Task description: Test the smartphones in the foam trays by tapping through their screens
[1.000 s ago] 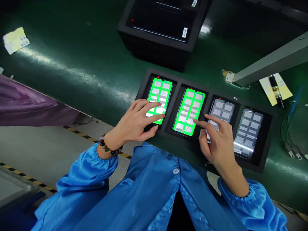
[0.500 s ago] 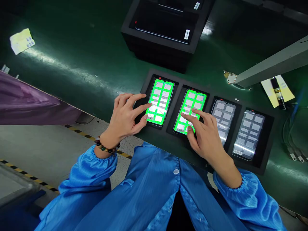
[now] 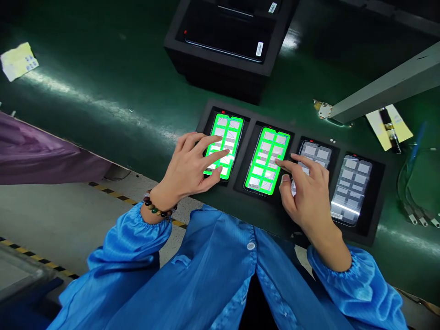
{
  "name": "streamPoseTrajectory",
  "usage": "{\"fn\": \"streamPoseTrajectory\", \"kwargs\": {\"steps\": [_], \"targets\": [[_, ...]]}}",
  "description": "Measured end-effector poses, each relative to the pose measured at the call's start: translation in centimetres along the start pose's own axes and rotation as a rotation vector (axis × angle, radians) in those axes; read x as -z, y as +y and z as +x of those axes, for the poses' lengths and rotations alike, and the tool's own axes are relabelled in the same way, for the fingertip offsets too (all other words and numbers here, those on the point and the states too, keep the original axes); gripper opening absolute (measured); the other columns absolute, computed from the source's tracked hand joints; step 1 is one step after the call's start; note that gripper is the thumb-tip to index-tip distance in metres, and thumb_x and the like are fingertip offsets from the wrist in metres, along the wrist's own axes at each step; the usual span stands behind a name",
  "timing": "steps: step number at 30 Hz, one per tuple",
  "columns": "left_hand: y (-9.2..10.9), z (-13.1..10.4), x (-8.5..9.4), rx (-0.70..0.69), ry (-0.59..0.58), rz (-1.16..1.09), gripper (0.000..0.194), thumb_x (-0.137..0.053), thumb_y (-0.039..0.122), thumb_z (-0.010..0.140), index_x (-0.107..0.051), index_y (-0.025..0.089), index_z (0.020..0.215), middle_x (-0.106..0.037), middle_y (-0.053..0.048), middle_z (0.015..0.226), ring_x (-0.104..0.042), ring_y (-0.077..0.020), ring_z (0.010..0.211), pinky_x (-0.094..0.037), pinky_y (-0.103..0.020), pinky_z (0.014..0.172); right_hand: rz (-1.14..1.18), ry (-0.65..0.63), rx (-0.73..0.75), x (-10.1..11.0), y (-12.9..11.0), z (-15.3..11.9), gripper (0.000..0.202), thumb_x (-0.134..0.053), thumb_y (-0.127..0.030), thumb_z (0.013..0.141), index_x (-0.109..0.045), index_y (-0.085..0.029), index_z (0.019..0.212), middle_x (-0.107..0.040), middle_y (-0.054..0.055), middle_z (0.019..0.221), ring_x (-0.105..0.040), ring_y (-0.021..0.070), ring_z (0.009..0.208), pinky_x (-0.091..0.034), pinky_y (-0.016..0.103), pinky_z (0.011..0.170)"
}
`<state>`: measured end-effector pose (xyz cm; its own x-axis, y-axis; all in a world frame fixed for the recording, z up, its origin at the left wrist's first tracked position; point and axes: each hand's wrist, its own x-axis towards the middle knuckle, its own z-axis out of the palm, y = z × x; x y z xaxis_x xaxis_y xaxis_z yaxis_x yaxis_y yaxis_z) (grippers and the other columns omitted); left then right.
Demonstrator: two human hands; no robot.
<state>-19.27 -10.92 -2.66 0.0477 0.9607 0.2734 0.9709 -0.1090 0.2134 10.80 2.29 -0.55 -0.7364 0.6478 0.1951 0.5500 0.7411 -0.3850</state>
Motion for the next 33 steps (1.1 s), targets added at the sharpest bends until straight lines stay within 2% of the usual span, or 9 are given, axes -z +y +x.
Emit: {"fn": "streamPoseTrajectory", "kwargs": {"steps": [5,8,11,16,21,24,29,33], "targets": [[-1.3,-0.9,0.9,0.12,0.006,0.085,0.037,-0.056,0.044,0.107,-0.073,0.032,0.138,-0.063,-0.006,0.156,-0.054,-0.0374,0.137,-0.043,-0.061,0.113,0.108,-0.096,0.1,-1.3,-0.7,1.6,0.047,-0.05,-0.016,0.105,-0.06,-0.024,0.15,-0.077,0.014,0.128,-0.057,0.0374,0.148,-0.046,0.061,0.118],[-1.6,-1.0,1.1,0.135,0.003,0.119,0.036,-0.053,0.044,0.108,-0.072,0.034,0.137,-0.061,-0.003,0.157,-0.054,-0.0346,0.136,-0.045,-0.06,0.112,0.124,-0.129,0.146,-1.7,-1.1,2.1,0.047,-0.048,-0.017,0.107,-0.058,-0.026,0.152,-0.078,0.012,0.126,-0.056,0.037,0.151,-0.045,0.062,0.119],[-1.2,-0.5,0.9,0.084,0.025,0.113,0.033,-0.053,0.044,0.108,-0.072,0.033,0.133,-0.062,-0.002,0.154,-0.055,-0.0328,0.135,-0.046,-0.059,0.112,0.103,-0.115,0.134,-1.3,-0.9,2.0,0.045,-0.049,-0.016,0.106,-0.06,-0.026,0.149,-0.079,0.012,0.126,-0.058,0.0355,0.15,-0.044,0.06,0.12],[0.1,1.5,-0.2,-0.043,0.025,0.015,0.034,-0.059,0.041,0.105,-0.072,0.031,0.135,-0.066,-0.007,0.152,-0.057,-0.0337,0.135,-0.045,-0.058,0.116,0.014,-0.018,0.02,0.2,0.4,1.0,0.038,-0.051,-0.016,0.106,-0.067,-0.026,0.139,-0.077,0.012,0.129,-0.063,0.0358,0.143,-0.047,0.06,0.116],[0.4,2.4,-0.5,-0.068,0.005,-0.004,0.033,-0.059,0.042,0.105,-0.074,0.032,0.133,-0.066,-0.006,0.153,-0.057,-0.0333,0.137,-0.045,-0.058,0.118,0.0,0.015,-0.038,0.3,0.7,1.1,0.033,-0.051,-0.018,0.106,-0.07,-0.024,0.132,-0.077,0.013,0.127,-0.065,0.0367,0.141,-0.048,0.06,0.115],[-0.2,1.9,0.0,-0.029,0.029,0.018,0.032,-0.057,0.041,0.107,-0.075,0.031,0.131,-0.066,-0.006,0.151,-0.057,-0.033,0.133,-0.047,-0.059,0.114,0.051,-0.027,-0.01,-0.4,0.2,2.0,0.037,-0.05,-0.019,0.106,-0.068,-0.025,0.138,-0.077,0.014,0.131,-0.064,0.0368,0.141,-0.048,0.061,0.116],[-1.5,0.7,0.7,0.142,0.048,0.051,0.034,-0.055,0.038,0.107,-0.078,0.031,0.13,-0.067,-0.008,0.151,-0.056,-0.0376,0.134,-0.045,-0.062,0.11,0.122,-0.111,0.056,-1.3,-0.3,3.1,0.044,-0.044,-0.021,0.108,-0.061,-0.025,0.147,-0.076,0.014,0.134,-0.057,0.0369,0.15,-0.044,0.063,0.119],[-1.7,0.8,0.4,0.175,0.04,0.051,0.035,-0.056,0.04,0.105,-0.078,0.032,0.132,-0.067,-0.008,0.153,-0.056,-0.0393,0.135,-0.043,-0.062,0.11,0.066,-0.087,0.036,-0.8,0.0,2.5,0.044,-0.047,-0.018,0.106,-0.062,-0.026,0.146,-0.078,0.013,0.13,-0.059,0.0363,0.148,-0.043,0.062,0.12]]}}
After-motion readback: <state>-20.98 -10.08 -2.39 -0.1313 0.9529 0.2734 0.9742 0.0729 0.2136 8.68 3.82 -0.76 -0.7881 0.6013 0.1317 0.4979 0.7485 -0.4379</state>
